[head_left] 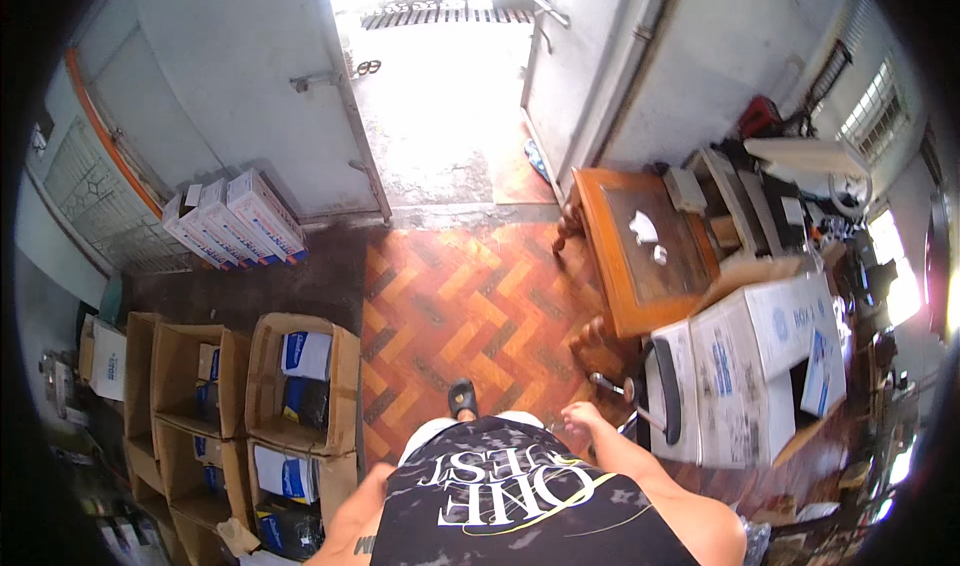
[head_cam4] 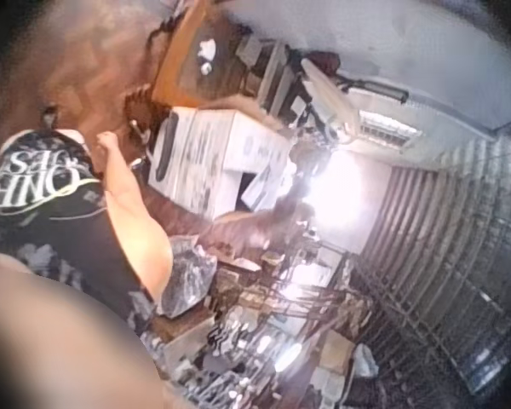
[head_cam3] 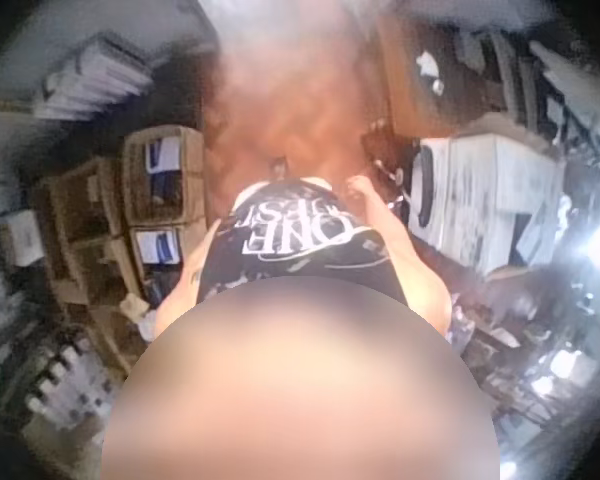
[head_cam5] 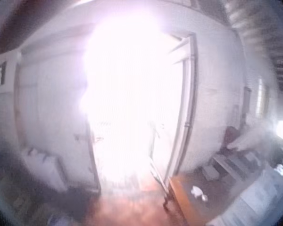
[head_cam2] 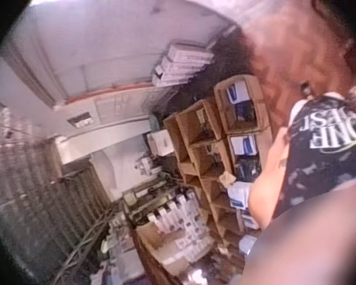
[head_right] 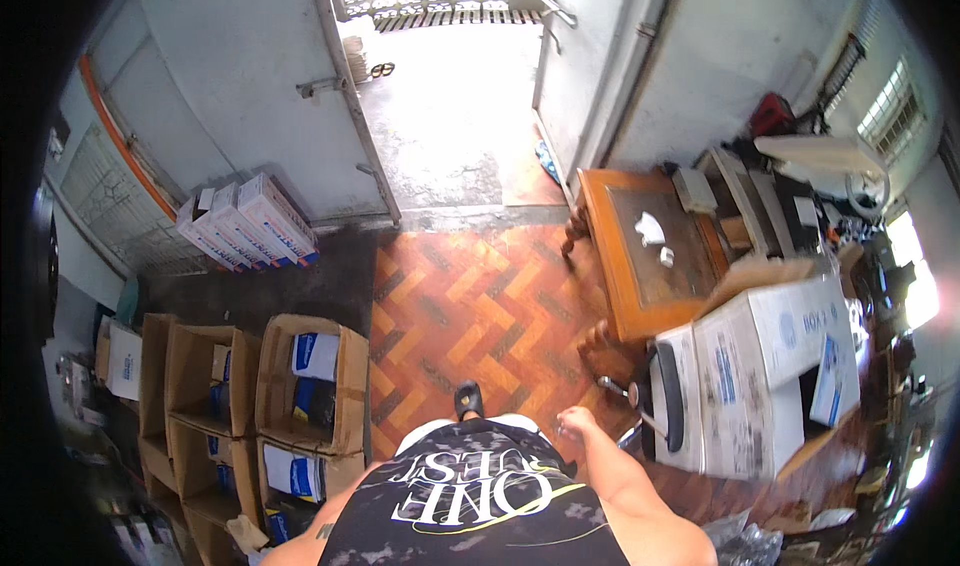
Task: The person moves a plastic chair and a white board, then adjusts a standing fan. They handle a red sheet on a machine, pick up a small black device, and place it back. The person then walks through the room.
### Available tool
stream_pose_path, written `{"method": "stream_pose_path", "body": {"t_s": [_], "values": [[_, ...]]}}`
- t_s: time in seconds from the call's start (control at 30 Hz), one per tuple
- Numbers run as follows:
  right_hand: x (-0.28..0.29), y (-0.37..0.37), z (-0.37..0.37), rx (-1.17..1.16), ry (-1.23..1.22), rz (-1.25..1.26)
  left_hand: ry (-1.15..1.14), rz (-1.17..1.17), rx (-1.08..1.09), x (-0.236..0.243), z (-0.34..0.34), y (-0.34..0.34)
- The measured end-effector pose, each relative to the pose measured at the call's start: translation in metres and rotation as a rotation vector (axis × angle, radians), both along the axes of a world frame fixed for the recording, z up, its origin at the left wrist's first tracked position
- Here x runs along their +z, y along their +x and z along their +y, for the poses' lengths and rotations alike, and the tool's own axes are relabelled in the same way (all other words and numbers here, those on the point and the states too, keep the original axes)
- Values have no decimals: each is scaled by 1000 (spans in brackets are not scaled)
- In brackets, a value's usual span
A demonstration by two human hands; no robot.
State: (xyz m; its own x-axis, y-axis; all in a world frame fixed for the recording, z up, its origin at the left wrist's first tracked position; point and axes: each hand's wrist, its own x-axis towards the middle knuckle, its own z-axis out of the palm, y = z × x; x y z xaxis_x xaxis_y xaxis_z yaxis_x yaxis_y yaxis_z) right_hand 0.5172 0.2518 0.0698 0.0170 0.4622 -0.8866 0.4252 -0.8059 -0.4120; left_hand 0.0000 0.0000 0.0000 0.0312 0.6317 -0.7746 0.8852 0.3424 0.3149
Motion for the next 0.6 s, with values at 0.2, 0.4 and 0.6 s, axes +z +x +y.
{"method": "stream_pose_path", "body": {"t_s": [0.2,0.4,0.6], "values": [[-13,-27,144,49,-51,-83,233,-139,553,49,326,-79],[-49,-61,318,301,-167,-215,337,-363,766,96,580,-126],[-36,-152,583,732,-116,-282,-182,-336,876,82,652,-175]]}}
